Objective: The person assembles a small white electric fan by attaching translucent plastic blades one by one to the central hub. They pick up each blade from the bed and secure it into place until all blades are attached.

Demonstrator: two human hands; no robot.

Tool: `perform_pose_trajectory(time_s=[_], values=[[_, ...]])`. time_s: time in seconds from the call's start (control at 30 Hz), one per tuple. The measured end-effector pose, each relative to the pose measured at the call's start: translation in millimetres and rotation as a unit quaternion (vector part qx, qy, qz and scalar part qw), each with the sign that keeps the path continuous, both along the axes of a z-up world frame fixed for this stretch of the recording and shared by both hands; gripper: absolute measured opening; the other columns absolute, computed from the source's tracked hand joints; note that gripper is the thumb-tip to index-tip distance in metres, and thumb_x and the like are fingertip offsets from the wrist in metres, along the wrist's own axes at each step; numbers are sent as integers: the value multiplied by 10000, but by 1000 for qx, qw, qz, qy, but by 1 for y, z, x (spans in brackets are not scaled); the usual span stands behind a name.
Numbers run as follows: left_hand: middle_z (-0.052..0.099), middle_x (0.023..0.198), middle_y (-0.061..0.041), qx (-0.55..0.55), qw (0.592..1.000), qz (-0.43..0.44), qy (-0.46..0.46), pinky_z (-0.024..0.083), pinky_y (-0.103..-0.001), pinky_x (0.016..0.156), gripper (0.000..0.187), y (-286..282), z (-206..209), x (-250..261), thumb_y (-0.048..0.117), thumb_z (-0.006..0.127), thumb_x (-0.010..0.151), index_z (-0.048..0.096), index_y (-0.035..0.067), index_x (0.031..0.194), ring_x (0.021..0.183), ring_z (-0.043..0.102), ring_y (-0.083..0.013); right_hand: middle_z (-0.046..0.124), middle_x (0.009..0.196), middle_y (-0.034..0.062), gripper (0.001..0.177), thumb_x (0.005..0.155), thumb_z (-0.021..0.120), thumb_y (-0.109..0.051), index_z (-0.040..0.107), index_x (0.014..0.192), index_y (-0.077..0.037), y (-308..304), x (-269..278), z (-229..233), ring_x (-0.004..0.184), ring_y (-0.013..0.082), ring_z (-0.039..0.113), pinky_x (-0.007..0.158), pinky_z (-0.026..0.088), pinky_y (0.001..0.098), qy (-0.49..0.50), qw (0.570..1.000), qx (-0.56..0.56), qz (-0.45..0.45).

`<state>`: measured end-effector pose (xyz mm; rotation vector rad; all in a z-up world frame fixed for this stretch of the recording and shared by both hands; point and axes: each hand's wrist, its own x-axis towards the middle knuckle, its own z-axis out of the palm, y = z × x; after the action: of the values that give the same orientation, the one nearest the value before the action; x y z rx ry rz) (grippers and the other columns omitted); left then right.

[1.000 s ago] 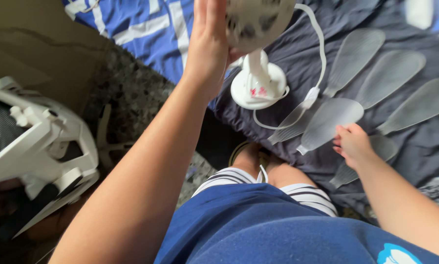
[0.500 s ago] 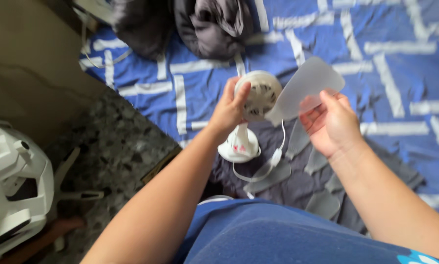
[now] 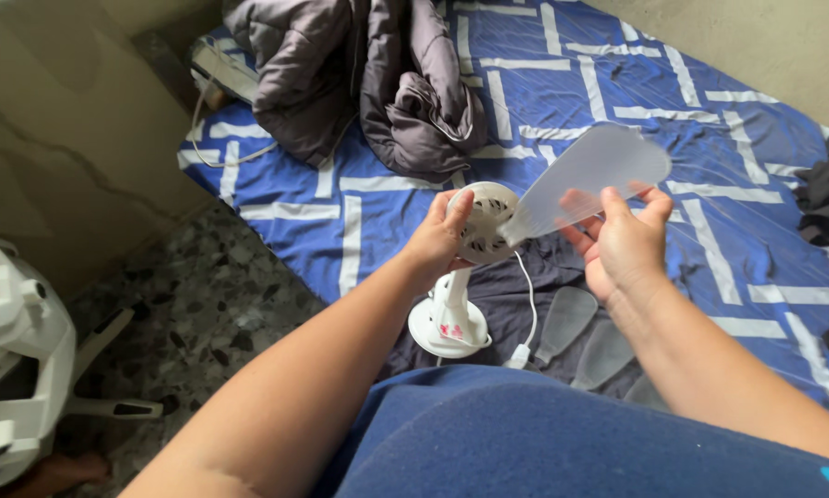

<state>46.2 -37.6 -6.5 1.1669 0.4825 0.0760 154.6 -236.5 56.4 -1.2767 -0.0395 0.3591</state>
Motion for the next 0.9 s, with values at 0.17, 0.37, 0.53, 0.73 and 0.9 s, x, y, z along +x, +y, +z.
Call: perform_pose_trajectory(time_s=[0.17, 0.37, 0.53, 0.73, 0.9], values=[[594, 1319, -65, -6, 1000, -14, -10, 624, -406, 788, 568, 3, -1, -1, 604, 484, 956, 414, 261, 1403, 1075, 688, -215, 677, 1169, 150, 380, 1054, 483, -59, 275, 1333, -212, 3, 26, -6, 973, 263, 750, 795, 652, 446, 9, 998, 60, 3], [580, 1348, -50, 14, 1000, -13, 0, 589, -436, 824, 597, -2, -2, 2, 612, 482, 947, 406, 291, 1444, 1093, 657, -195, 691, 1165, 166, 185, 1164, 383, -188, 264, 1304, -211, 15, 36, 5, 911, 279, 760, 740, 670, 381, -80, 993, 90, 20], [576, 1345, -62, 33, 999, -10, -5, 583, -474, 849, 632, -5, -3, 0, 606, 514, 937, 394, 287, 1470, 1103, 659, -231, 721, 1143, 156, 140, 1184, 344, -261, 292, 1312, -238, 22, 42, 12, 919, 278, 779, 736, 666, 375, -81, 993, 88, 9], [614, 1286, -82, 73, 997, -19, 2, 607, -462, 788, 621, -3, 5, 2, 613, 527, 925, 455, 267, 1436, 1071, 683, -263, 696, 1102, 207, 311, 1102, 476, 86, 411, 1340, -104, 26, 72, 8, 921, 354, 744, 791, 673, 491, 218, 912, 345, 49], [610, 1307, -60, 103, 994, -34, -1, 627, -473, 769, 610, 3, 8, 1, 615, 539, 908, 496, 273, 1411, 1095, 677, -249, 723, 1185, 91, 165, 1126, 481, -113, 446, 1236, -231, 32, 54, 11, 1085, 292, 741, 952, 597, 569, 148, 952, 250, 98]])
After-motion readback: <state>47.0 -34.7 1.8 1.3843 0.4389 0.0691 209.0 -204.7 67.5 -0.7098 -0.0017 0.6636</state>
